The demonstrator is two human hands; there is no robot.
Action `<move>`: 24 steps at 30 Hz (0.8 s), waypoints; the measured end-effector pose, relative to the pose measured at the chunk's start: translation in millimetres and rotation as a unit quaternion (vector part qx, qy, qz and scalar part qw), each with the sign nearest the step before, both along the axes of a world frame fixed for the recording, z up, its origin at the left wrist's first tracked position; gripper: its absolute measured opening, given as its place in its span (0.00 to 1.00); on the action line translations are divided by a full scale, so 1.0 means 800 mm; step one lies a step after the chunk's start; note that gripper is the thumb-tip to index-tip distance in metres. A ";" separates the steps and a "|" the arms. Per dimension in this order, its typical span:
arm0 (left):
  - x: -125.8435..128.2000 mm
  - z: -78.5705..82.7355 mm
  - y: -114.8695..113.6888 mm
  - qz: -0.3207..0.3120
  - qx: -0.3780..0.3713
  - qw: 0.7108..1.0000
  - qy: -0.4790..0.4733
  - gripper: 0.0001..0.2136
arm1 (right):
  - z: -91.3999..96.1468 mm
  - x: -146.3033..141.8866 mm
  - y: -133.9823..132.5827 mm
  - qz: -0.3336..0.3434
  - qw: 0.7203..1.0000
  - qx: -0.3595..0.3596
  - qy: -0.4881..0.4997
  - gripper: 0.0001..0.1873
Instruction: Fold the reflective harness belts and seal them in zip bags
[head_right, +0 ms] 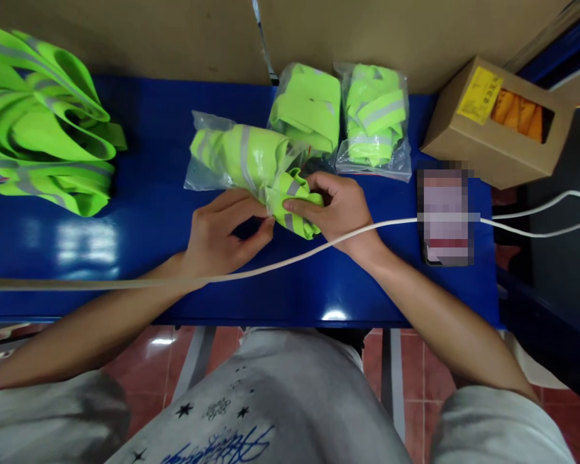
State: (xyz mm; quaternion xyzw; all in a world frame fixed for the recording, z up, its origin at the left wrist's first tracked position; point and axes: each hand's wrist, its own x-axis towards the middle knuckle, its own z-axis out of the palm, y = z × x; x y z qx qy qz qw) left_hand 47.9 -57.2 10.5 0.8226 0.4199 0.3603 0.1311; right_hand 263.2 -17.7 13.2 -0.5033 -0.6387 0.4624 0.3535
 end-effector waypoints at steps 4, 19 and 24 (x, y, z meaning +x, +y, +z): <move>0.007 -0.003 -0.004 -0.039 0.021 0.999 0.030 0.07 | -0.010 -0.008 -0.003 -0.069 0.998 0.011 0.008 0.27; -0.040 0.063 -0.003 0.012 0.168 0.960 0.225 0.32 | 0.000 0.000 0.001 -0.013 0.999 0.039 0.013 0.20; -0.045 0.030 0.032 -0.048 0.058 0.962 0.262 0.42 | 0.006 -0.007 -0.007 0.068 0.997 0.014 0.032 0.23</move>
